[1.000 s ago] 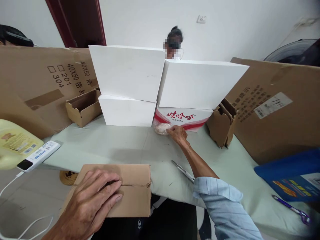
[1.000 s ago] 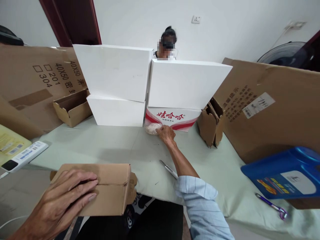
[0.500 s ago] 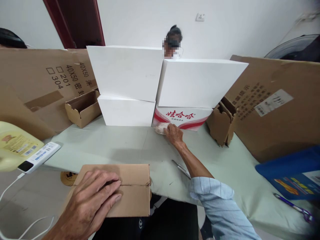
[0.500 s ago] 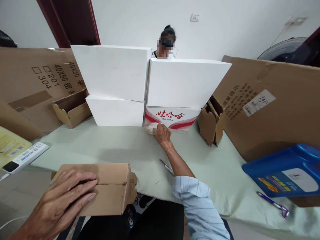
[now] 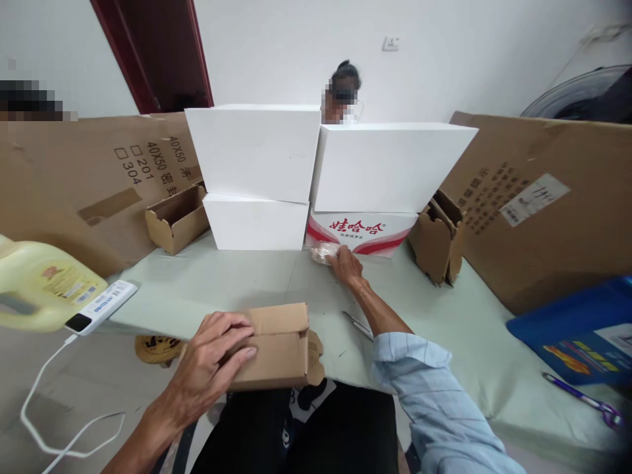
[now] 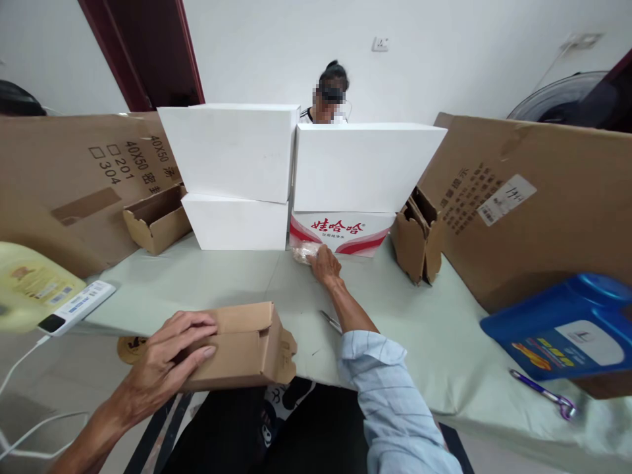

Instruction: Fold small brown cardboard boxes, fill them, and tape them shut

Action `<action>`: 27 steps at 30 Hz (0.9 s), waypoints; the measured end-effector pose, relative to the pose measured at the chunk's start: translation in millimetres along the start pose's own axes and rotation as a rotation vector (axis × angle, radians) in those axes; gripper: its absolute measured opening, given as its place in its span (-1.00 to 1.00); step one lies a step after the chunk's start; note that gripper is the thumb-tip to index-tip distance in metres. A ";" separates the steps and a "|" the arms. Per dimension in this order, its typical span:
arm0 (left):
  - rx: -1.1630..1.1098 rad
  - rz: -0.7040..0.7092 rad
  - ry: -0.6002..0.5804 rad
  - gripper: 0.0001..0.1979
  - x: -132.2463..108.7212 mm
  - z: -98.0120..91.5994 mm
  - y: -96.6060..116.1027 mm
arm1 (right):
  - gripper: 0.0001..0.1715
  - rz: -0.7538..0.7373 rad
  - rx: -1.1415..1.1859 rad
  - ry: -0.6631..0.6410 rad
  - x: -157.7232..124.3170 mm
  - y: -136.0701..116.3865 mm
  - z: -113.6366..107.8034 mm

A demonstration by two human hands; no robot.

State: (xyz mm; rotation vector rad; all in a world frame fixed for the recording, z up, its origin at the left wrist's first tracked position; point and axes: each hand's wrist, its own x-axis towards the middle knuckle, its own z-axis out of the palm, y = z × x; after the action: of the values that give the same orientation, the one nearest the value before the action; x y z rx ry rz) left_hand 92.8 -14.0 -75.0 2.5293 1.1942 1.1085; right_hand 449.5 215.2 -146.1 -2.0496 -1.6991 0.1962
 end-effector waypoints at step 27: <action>-0.011 -0.206 -0.016 -0.34 -68.3 -41.7 -19.7 | -0.29 -0.648 0.553 -0.145 -282.4 -72.0 -74.9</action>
State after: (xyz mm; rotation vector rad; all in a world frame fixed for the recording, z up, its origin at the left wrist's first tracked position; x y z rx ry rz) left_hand 24.4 -56.9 -91.3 2.3375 1.4029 1.0408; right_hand 351.9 -65.7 -100.3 -1.0559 -2.0157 0.5328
